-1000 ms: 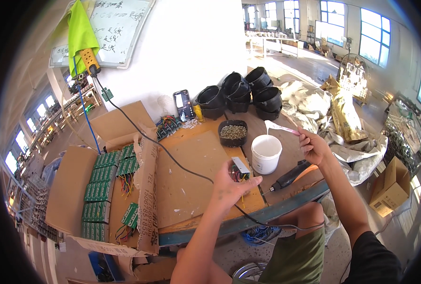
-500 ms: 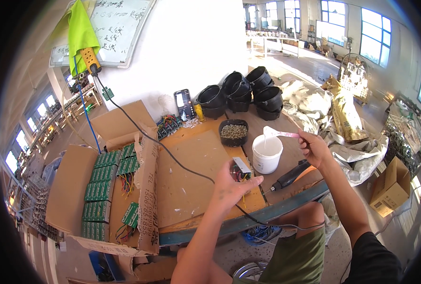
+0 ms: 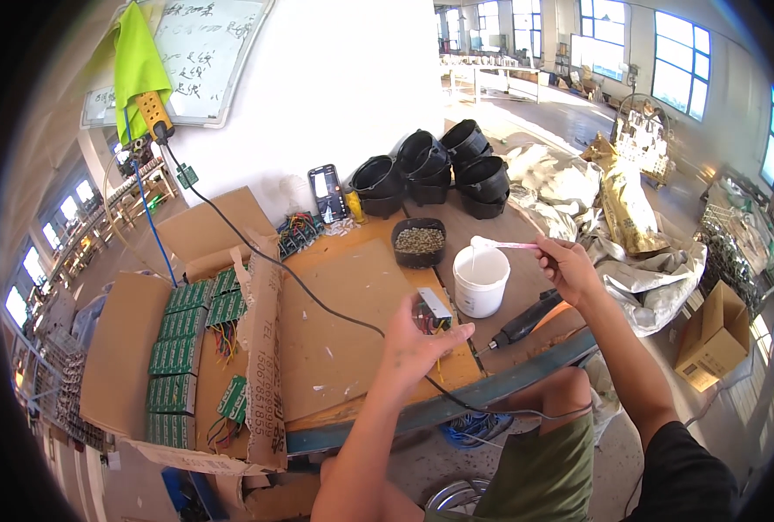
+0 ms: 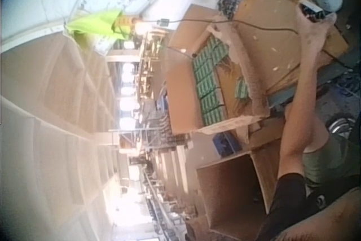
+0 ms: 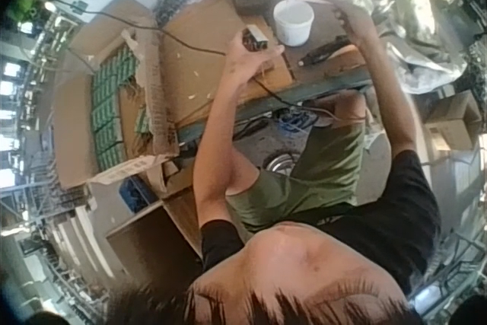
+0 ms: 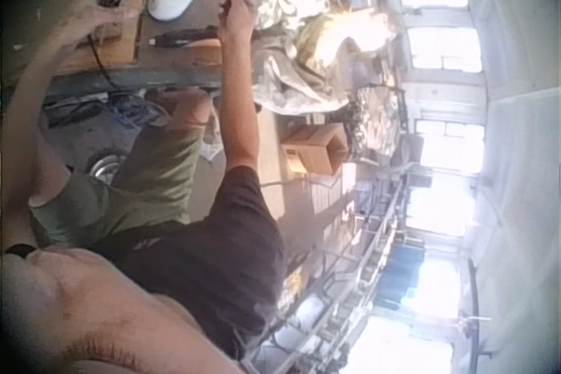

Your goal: The person assembles electronic components by connecting wires to a circuit board, applying a white paste from a container onto the board with a pink spatula, and securing the board into a round black plastic housing using a power screwdriver.

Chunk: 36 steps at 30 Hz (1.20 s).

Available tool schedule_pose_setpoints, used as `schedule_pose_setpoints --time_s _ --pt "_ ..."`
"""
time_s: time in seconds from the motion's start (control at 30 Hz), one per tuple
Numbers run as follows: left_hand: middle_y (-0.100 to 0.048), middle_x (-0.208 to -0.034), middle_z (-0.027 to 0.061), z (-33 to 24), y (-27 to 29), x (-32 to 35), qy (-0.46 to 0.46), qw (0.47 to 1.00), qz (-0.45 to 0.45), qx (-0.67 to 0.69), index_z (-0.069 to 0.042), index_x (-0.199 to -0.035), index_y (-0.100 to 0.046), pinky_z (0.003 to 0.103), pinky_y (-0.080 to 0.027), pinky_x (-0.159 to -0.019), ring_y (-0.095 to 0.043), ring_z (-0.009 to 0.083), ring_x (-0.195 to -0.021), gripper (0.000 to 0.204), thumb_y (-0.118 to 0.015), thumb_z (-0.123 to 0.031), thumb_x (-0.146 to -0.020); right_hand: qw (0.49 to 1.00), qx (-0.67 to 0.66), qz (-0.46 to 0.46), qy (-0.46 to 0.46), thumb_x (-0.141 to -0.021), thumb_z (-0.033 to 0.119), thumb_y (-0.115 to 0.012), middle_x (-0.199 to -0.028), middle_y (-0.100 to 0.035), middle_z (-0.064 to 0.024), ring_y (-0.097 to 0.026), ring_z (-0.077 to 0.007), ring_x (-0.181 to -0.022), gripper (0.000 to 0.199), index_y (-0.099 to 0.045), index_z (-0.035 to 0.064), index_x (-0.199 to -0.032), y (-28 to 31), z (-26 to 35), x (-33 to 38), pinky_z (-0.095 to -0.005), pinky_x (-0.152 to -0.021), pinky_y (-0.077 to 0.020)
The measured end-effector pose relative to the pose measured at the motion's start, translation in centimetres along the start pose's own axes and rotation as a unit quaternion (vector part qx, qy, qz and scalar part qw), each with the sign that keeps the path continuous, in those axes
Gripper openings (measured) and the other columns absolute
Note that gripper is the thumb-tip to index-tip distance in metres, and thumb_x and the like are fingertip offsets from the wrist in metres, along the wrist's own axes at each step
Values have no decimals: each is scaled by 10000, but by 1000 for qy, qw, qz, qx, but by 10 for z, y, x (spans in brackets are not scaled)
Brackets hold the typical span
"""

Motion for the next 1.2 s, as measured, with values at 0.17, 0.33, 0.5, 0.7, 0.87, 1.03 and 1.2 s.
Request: schedule_pose_setpoints --time_s 0.17,0.33,0.5,0.7,0.87,1.03,1.2 --pt "-628 -1130 127 0 0 -2 -19 999 2 -26 59 -1317 -454 327 -541 -868 -628 189 -1012 788 -897 -153 -700 1000 -3 7 1 -953 263 -684 -771 -623 28 -528 -25 -628 229 -675 39 -909 -3 2 2 -165 -536 -408" --pt "-625 -1127 123 5 1 -5 -24 999 -5 -27 54 -1316 -456 336 -537 -880 -624 190 -1014 798 -905 -142 -686 1000 0 12 12 -963 238 -669 -785 -631 30 -534 -24 -646 234 -694 9 -996 -6 4 3 -162 -556 -421" --pt "-627 -1119 121 5 1 -4 -24 999 -2 -41 55 -1310 -463 331 -537 -875 -626 184 -1005 792 -907 -142 -685 999 16 11 38 -967 218 -662 -804 -639 31 -538 -26 -660 240 -697 -6 -1047 -6 9 6 -167 -581 -433" --pt "-612 -1076 97 9 1 -4 -16 999 -10 -33 77 -1291 -456 309 -495 -867 -569 149 -953 870 -934 -277 -655 998 26 9 59 -971 216 -657 -813 -636 34 -533 -29 -680 227 -700 9 -1053 -7 12 9 -176 -601 -433" --pt "-615 -1070 93 8 1 -3 -23 999 -5 -29 78 -1289 -456 308 -497 -860 -571 147 -941 864 -932 -276 -660 997 14 15 74 -976 214 -649 -815 -635 29 -531 -30 -682 223 -699 10 -1050 -4 12 10 -177 -599 -432" --pt "-618 -1079 96 10 0 -4 -21 999 -4 -33 69 -1291 -460 310 -504 -867 -581 154 -959 840 -927 -241 -666 996 1 18 86 -979 213 -645 -809 -631 28 -532 -29 -674 223 -695 6 -1044 -2 15 10 -173 -589 -432" --pt "-621 -1107 109 8 0 -3 -18 999 -6 -50 50 -1290 -474 322 -521 -884 -607 175 -1003 776 -911 -165 -687 996 -1 20 87 -983 211 -639 -808 -628 28 -531 -27 -667 231 -690 -5 -1046 -2 17 9 -168 -577 -426"
Point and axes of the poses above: each hand's wrist, its own x-axis away from the middle knuckle, its own y-axis out of the back of the hand, z = x × y, the point moved 6 cm from there along -x, towards the middle knuckle
